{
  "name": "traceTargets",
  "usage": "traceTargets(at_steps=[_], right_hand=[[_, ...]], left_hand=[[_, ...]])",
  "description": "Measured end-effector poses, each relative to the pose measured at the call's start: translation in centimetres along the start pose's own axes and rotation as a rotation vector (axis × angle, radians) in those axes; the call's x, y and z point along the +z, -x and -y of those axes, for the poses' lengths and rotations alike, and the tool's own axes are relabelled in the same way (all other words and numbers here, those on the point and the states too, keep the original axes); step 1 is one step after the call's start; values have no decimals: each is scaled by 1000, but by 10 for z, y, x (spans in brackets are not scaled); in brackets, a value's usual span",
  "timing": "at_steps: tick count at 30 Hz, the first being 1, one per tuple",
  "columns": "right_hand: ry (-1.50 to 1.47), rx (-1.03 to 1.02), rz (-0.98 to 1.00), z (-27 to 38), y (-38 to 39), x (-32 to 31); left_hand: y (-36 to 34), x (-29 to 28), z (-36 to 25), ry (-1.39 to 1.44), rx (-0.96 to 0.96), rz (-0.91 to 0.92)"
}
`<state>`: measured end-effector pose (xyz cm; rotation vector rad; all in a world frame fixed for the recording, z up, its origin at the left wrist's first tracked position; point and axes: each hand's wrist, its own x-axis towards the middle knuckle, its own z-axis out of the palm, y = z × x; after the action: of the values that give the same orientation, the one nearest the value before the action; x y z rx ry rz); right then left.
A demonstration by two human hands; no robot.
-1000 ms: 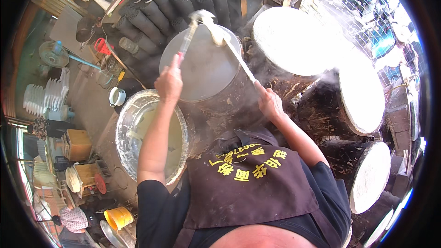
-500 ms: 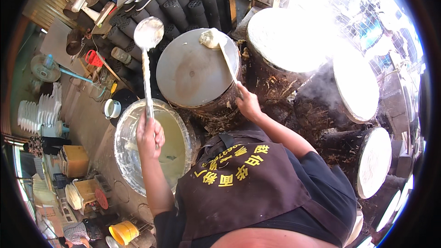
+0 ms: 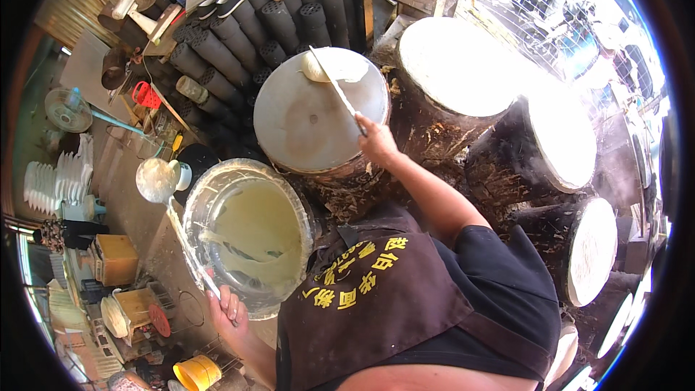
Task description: The person ladles batter from a large metal bowl onto several hot cylindrical griddles, spreads it into thin circular crepes using a wooden spreader, and removes the cooked crepes to a stack. The process repeats across multiple griddles in a continuous workflow.
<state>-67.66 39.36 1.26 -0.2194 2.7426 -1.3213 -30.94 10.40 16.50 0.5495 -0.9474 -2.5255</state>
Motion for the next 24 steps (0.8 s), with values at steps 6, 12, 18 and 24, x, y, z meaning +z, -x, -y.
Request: traceTargets(at_steps=[6,12,18,24], right_hand=[[-42,133,-68,-3,-11,-23],[69,93,147,42,-33,-10],[-33,142,-73,3,-42,-45],[97,-122,31,18,-57,22]], left_hand=[[17,-5,-8,117,3,-87],[-3,-11,-7,205,-48,-7],[-12,-21,-7,162,-94,-58],[-36,-21,5,245,-210,-5]])
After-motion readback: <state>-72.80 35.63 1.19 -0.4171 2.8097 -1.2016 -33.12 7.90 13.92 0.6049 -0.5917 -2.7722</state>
